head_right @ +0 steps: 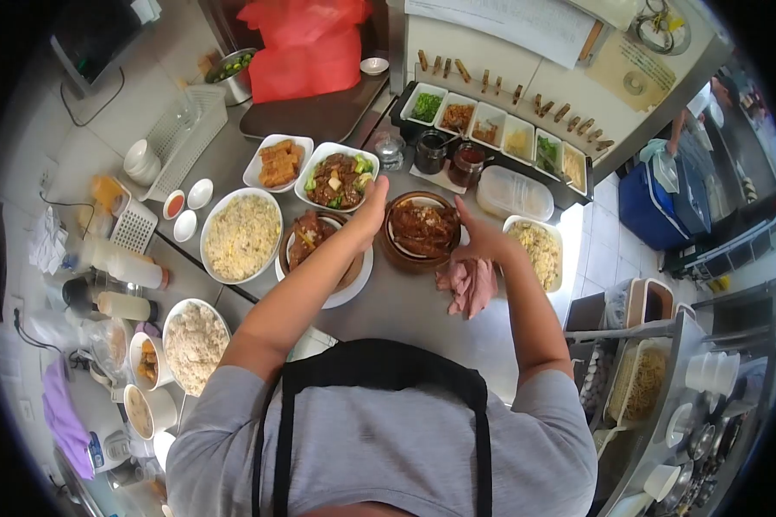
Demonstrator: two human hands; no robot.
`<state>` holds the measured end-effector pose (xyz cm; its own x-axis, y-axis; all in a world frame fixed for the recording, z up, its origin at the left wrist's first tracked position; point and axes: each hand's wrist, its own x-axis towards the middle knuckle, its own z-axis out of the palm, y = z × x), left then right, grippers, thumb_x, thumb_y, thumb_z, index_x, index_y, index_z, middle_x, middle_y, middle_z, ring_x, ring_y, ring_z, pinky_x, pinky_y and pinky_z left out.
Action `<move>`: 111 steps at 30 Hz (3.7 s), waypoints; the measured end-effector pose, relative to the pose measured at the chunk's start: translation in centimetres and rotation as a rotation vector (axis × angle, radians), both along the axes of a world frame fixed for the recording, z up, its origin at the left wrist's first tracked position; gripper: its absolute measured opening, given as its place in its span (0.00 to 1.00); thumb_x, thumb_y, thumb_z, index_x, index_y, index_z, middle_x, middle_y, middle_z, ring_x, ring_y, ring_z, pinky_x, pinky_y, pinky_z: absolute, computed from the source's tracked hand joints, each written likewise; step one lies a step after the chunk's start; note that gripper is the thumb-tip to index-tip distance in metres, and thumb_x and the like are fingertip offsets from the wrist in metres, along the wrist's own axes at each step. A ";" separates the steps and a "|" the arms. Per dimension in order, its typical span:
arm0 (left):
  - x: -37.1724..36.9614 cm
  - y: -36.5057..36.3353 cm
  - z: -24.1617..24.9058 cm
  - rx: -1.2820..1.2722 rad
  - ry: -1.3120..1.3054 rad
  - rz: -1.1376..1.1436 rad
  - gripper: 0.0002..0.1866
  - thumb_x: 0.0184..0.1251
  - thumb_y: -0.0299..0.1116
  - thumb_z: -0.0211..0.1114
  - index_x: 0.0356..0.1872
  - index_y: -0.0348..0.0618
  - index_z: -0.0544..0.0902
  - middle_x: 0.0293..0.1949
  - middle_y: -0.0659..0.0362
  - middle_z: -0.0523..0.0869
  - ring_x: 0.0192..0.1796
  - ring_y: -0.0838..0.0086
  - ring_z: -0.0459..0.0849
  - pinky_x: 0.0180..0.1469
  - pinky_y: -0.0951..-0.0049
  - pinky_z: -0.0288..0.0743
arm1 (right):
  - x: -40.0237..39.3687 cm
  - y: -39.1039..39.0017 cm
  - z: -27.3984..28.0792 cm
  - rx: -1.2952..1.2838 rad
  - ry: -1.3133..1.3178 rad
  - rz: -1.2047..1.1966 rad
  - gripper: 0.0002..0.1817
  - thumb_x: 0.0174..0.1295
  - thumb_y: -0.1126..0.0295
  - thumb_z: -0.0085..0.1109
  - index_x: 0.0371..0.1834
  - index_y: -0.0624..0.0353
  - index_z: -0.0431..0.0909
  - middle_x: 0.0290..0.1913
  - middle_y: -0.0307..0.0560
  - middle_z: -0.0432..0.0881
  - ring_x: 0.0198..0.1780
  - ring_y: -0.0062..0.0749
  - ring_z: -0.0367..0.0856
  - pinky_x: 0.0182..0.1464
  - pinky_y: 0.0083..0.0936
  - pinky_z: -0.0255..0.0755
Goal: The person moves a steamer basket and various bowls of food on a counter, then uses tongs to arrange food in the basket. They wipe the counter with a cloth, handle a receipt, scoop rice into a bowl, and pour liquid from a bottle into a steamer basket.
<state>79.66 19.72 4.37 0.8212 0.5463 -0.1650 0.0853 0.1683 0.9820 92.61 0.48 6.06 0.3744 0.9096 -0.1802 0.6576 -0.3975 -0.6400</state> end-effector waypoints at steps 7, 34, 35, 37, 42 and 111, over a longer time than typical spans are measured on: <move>-8.4 0.3 7.4 0.301 -0.232 0.202 0.20 0.61 0.32 0.51 0.54 0.40 0.64 0.47 0.53 0.72 0.48 0.74 0.71 0.51 0.76 0.63 | 6.8 10.7 4.2 0.010 -1.061 -0.136 0.10 0.51 0.68 0.47 0.32 0.56 0.77 0.40 0.45 0.77 0.41 0.38 0.75 0.41 0.36 0.68; -21.8 1.5 -6.6 -0.084 0.291 0.457 0.24 0.56 0.22 0.46 0.57 0.39 0.58 0.24 0.57 0.76 0.16 0.80 0.73 0.15 0.83 0.67 | 13.1 13.2 0.9 -0.262 -0.734 -0.113 0.12 0.49 0.68 0.45 0.25 0.64 0.78 0.34 0.58 0.77 0.37 0.48 0.77 0.41 0.36 0.70; -21.8 1.5 -6.6 -0.081 0.299 0.457 0.24 0.56 0.21 0.46 0.57 0.40 0.57 0.25 0.57 0.77 0.16 0.80 0.73 0.15 0.83 0.66 | 13.9 12.8 0.4 -0.217 -0.703 -0.144 0.13 0.49 0.68 0.45 0.25 0.64 0.78 0.34 0.58 0.77 0.37 0.48 0.76 0.40 0.36 0.70; -21.8 1.4 -6.5 -0.098 0.297 0.459 0.24 0.56 0.22 0.46 0.57 0.39 0.57 0.24 0.57 0.77 0.16 0.80 0.73 0.14 0.83 0.66 | 14.6 12.1 -0.4 -0.126 -0.639 -0.205 0.13 0.49 0.67 0.45 0.24 0.65 0.78 0.33 0.58 0.77 0.36 0.48 0.76 0.40 0.36 0.70; -21.9 1.4 -6.3 -0.097 0.289 0.456 0.24 0.57 0.22 0.47 0.57 0.38 0.57 0.24 0.57 0.76 0.16 0.79 0.73 0.15 0.83 0.67 | 13.9 10.6 0.1 -0.046 -0.565 -0.233 0.11 0.47 0.66 0.52 0.25 0.64 0.78 0.28 0.57 0.77 0.31 0.46 0.76 0.35 0.35 0.69; -22.4 1.0 -5.8 -0.056 0.216 0.504 0.23 0.53 0.23 0.49 0.54 0.40 0.63 0.24 0.57 0.77 0.17 0.79 0.75 0.15 0.81 0.69 | 4.1 8.9 5.9 0.315 -0.305 -0.206 0.10 0.52 0.66 0.50 0.27 0.62 0.77 0.18 0.39 0.72 0.23 0.20 0.70 0.27 0.20 0.63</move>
